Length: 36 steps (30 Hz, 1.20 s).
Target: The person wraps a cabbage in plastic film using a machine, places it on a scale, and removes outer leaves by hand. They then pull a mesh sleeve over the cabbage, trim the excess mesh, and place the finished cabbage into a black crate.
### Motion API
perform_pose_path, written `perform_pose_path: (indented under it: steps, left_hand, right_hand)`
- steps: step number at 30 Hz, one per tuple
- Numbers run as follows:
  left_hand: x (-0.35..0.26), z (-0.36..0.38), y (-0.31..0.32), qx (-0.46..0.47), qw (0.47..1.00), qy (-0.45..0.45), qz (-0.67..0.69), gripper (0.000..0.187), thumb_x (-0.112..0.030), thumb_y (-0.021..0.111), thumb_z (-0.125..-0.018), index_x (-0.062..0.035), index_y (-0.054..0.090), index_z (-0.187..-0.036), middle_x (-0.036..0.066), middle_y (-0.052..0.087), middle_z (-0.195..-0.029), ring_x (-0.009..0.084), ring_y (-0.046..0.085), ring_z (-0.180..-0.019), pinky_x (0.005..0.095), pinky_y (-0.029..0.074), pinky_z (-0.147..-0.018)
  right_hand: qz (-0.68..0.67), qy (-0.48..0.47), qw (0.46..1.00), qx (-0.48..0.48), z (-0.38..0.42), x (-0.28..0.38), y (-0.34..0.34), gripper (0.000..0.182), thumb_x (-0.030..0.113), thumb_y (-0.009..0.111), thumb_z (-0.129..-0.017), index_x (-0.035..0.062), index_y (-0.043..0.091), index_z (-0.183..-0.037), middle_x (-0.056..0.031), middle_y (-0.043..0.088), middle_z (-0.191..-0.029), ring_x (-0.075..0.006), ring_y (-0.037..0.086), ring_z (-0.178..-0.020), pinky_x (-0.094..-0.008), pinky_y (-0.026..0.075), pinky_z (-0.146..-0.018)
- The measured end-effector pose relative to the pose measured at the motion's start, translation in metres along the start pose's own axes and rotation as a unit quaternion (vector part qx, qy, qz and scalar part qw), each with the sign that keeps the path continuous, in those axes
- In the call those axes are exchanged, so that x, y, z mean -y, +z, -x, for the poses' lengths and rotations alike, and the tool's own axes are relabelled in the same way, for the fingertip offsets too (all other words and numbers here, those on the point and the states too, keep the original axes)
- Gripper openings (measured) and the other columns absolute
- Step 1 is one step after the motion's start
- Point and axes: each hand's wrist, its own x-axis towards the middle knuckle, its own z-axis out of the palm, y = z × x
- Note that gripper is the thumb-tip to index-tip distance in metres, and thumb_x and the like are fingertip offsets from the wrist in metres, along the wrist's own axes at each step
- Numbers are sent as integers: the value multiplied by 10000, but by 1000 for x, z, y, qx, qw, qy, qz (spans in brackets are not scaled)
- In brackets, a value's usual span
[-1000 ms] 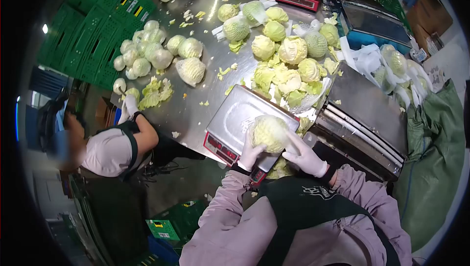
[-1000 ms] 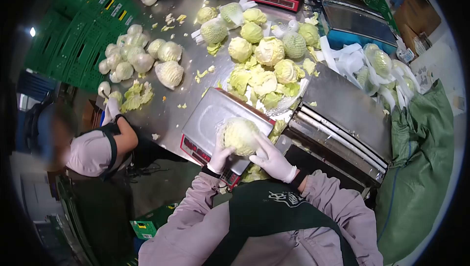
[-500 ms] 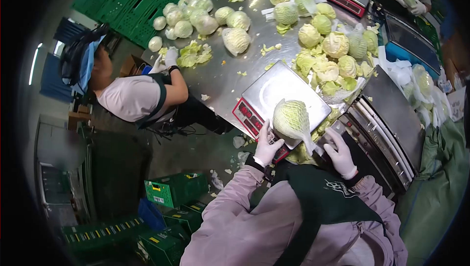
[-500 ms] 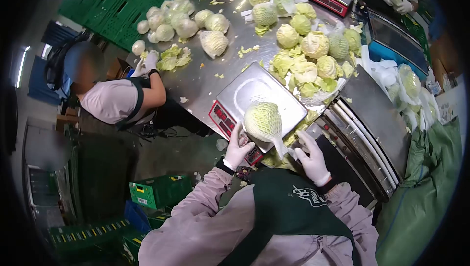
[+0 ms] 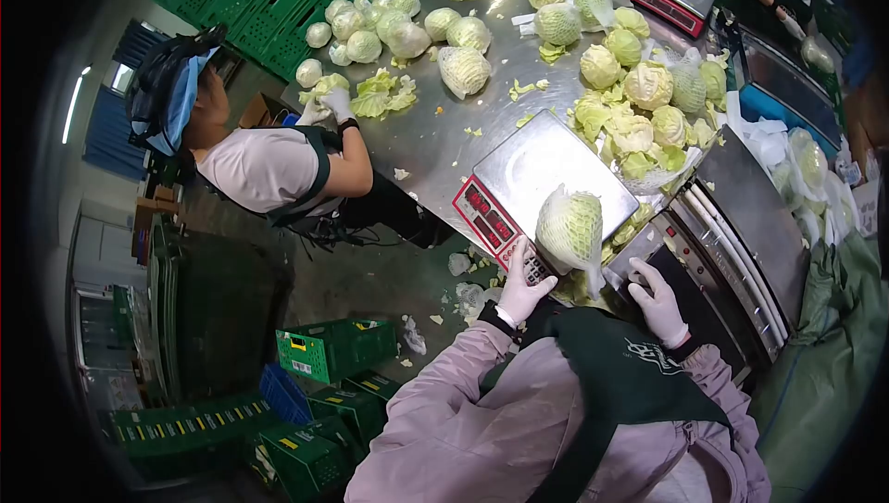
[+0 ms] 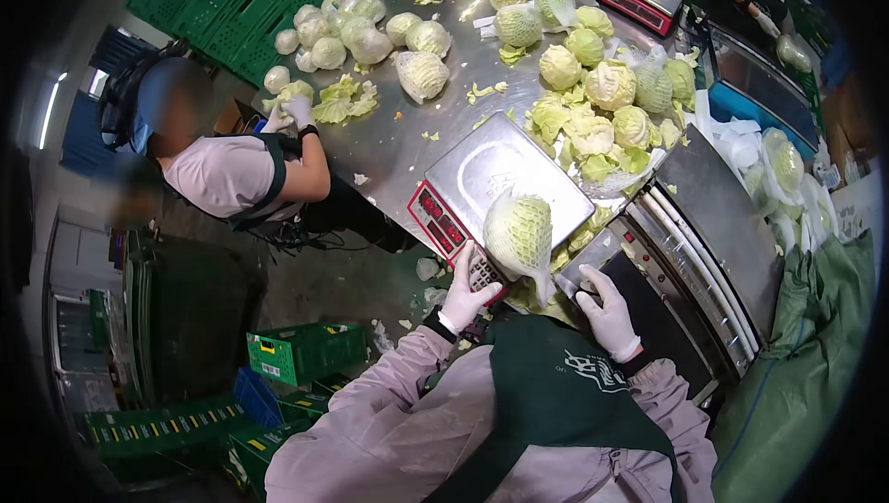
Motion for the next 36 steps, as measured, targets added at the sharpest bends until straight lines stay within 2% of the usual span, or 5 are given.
perform_pose_path:
  steps: [11, 14, 21, 31, 36]
  left_hand:
    - [-27, -54, 33, -110, 993, -18, 45, 996, -113, 768, -772, 31, 68, -1466, 236, 391, -1364, 269, 481, -1202, 355, 428, -993]
    - [-25, -71, 21, -19, 994, -36, 102, 752, -93, 729, -793, 37, 298, -1394, 181, 490, -1294, 233, 516, -1154, 335, 444, -966]
    - [-39, -58, 3, 197, 898, -144, 366, 721, -259, 596, -841, 9, 289, -1435, 164, 461, -1384, 269, 471, -1264, 403, 383, -1064]
    - [-43, -52, 72, 350, 829, -247, 360, 769, -425, 620, -857, -8, 317, -1428, 165, 469, -1380, 276, 491, -1241, 425, 403, -1047]
    - [-63, -45, 109, 440, 812, -202, 327, 923, -692, 438, -859, -45, 224, -1481, 161, 313, -1491, 295, 331, -1370, 433, 279, -1135]
  right_hand:
    - [31, -23, 998, 50, -54, -37, 30, 657, 152, 662, -866, -18, 343, -1415, -186, 462, -1371, -259, 488, -1238, -337, 411, -1012]
    - [-97, 14, 986, 132, -51, 6, 40, 830, 186, 686, -854, -55, 177, -1465, -245, 351, -1445, -284, 443, -1289, -357, 394, -1029]
    - [-230, 65, 971, 10, -37, 35, -10, 267, 159, 539, -969, 4, 578, -1183, -45, 652, -994, -94, 610, -879, -220, 468, -823]
    - [-35, -97, 992, -69, -23, 69, -37, 256, 193, 613, -910, 29, 658, -1102, -119, 627, -1165, -247, 535, -1160, -351, 387, -1016]
    - [139, -274, 950, -61, 9, 114, -35, 153, 87, 613, -811, 73, 698, -937, -101, 640, -913, -296, 600, -919, -399, 474, -818]
